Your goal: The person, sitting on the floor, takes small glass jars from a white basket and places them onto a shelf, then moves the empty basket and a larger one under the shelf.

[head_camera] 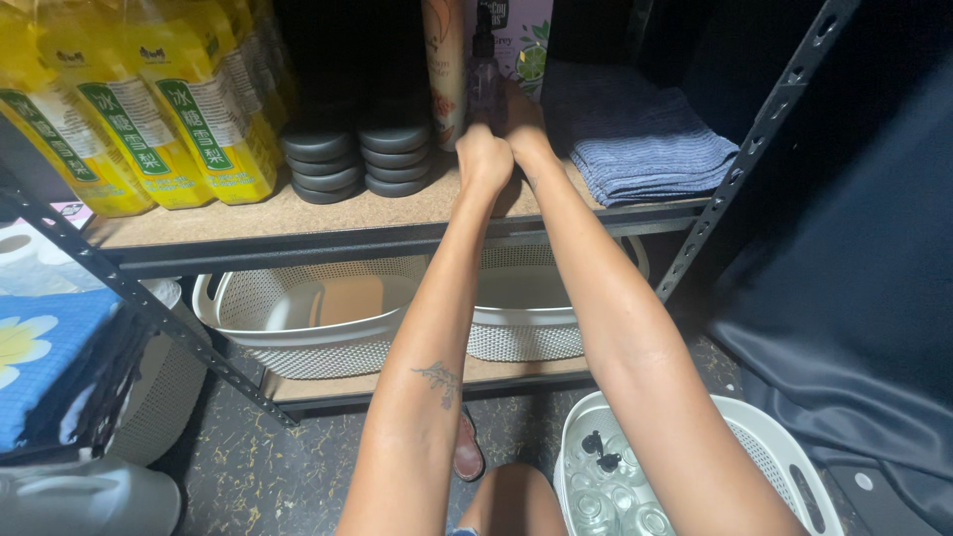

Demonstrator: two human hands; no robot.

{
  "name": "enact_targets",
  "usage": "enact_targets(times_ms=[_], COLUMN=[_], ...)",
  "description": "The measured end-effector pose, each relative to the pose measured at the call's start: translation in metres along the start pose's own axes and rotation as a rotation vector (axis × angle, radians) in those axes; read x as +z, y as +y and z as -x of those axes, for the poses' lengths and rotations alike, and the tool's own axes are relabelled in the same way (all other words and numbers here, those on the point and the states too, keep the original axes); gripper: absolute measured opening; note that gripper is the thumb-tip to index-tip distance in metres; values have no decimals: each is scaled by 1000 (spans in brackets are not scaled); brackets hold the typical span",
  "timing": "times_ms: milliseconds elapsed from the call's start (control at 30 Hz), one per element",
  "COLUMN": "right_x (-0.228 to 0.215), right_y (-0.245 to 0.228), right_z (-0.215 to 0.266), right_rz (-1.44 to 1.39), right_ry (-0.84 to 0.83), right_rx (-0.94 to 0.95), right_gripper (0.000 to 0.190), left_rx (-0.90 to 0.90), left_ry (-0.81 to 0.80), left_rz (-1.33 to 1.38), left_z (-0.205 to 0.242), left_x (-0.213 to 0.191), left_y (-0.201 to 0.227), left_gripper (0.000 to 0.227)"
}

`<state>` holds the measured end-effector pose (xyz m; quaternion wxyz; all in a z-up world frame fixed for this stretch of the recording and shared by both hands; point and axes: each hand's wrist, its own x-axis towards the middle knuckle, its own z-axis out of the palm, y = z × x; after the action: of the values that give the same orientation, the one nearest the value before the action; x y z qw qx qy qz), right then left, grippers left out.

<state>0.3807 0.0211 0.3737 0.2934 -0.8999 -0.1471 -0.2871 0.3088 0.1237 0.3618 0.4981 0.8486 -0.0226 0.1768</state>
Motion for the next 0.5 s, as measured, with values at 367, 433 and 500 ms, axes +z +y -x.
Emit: enact_targets(times_ms=[367, 433, 500], right_x=[20, 27, 29], right_y=[28, 42, 54], right_z=[-12, -8, 5], right_rz=[32, 46, 33], right_ry=[33, 22, 78], right_rx=[-2, 11, -89], right_gripper=[37, 43, 34], left_rx=[7, 20, 94], left_ry=[45, 93, 173], left_rz=[26, 11, 90], left_z=[-1, 4, 25], left_x=[3, 3, -7], left_y=[-2, -4, 7], left_gripper=[39, 35, 28])
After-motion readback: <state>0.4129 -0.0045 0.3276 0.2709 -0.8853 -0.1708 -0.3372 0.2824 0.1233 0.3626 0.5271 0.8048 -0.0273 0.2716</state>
